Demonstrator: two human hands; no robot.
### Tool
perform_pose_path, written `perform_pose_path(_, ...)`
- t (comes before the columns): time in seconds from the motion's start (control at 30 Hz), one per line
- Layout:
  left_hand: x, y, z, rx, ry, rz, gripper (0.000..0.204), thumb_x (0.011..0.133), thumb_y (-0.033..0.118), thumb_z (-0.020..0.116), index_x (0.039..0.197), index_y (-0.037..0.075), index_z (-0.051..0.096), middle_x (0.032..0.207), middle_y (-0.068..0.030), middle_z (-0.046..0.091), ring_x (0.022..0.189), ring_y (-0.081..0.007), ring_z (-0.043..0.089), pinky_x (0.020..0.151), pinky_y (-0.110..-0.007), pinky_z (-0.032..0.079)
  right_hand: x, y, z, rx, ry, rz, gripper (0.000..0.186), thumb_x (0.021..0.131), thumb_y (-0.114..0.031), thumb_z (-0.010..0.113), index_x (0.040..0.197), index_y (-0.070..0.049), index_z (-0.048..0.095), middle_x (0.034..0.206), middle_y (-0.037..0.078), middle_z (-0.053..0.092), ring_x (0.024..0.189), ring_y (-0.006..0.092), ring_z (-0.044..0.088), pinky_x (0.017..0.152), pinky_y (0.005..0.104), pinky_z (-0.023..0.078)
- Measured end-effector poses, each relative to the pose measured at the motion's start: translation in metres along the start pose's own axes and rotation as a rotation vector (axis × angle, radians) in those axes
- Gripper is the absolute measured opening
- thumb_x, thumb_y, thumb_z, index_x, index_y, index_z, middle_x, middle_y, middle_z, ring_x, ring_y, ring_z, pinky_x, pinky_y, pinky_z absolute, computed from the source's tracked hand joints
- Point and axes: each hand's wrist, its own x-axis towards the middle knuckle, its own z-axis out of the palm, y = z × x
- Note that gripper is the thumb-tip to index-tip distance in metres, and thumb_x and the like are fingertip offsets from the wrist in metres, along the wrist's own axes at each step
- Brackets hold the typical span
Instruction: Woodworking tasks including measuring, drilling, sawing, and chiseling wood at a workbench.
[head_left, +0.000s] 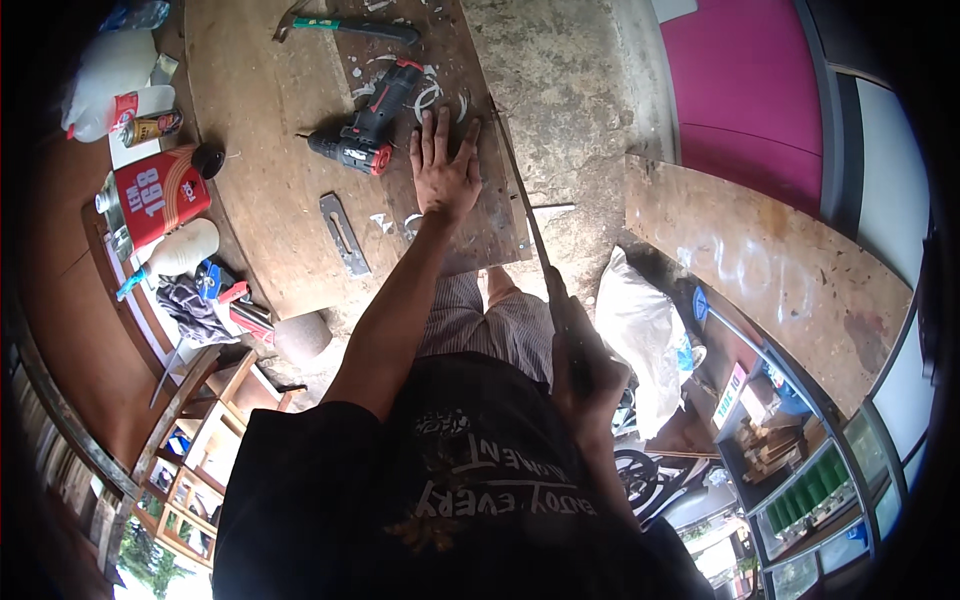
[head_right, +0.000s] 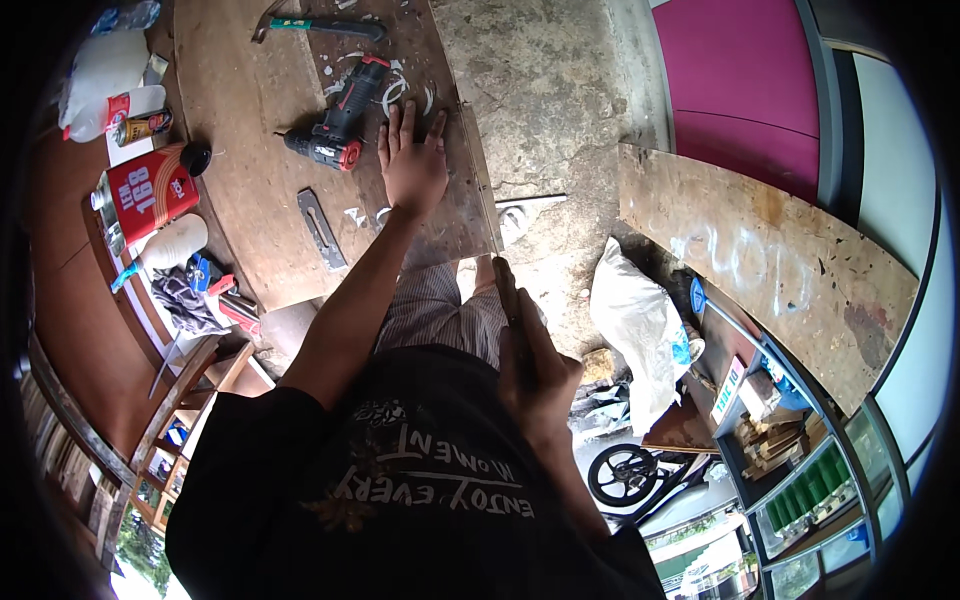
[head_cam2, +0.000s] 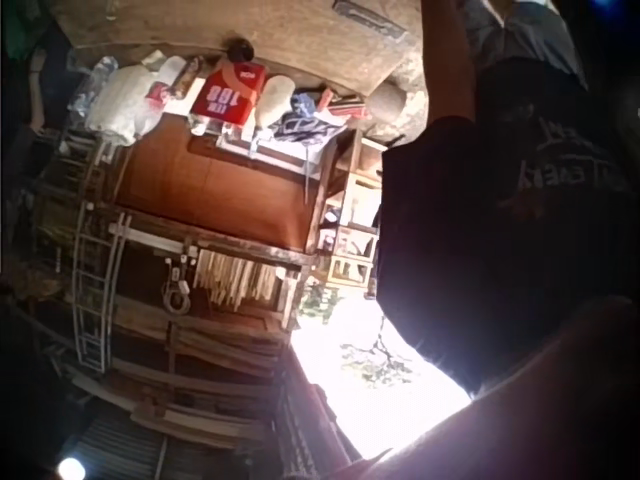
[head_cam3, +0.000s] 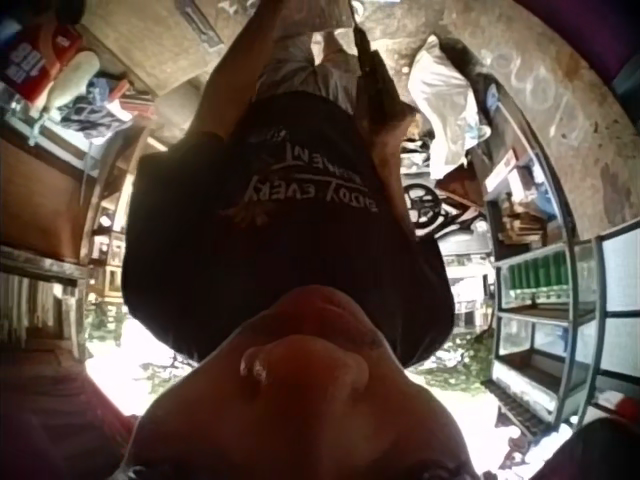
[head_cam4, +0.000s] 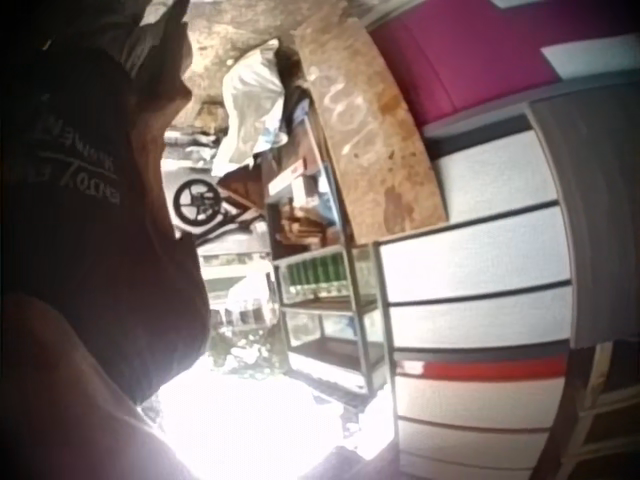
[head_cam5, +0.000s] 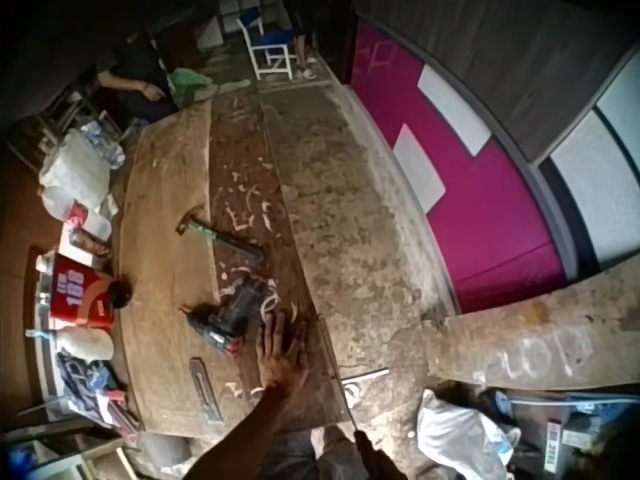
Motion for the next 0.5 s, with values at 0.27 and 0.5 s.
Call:
perform_pose_path(0.27, 0.032, -0.005, 0.02, 0.001, -0.138, -0.045, 0.052, 0.1, 0.027, 0.049, 0.15, 0.012, 0.05, 0.162, -0.0167, 0.035, 0.152, -0.0386, 0.029, 0.123, -0.058, 0.021, 0.127, -0.001, 0.063, -0.073, -0.001, 0.118, 0.039, 0.094, -0.003, 0.067, 0.133, -0.001, 0.065, 0.078, 0.025, 0.069, 0.057, 0.0177, 0.066, 0.05, 0.0345, 0.047)
perform_pose_path(0.5, 0.049, -0.009, 0.013, 0.023, -0.182, -0.031, 0.053, 0.101, 0.03, 0.046, 0.151, 0.013, 0.049, 0.163, -0.0173, 0.033, 0.153, -0.039, 0.028, 0.123, -0.059, 0.021, 0.087, -0.059, 0.01, -0.037, -0.069, 0.207, 0.046, 0.094, 0.0, 0.066, 0.139, 0.001, 0.06, 0.079, 0.024, 0.068, 0.054, 0.0228, 0.067, 0.051, 0.0354, 0.049)
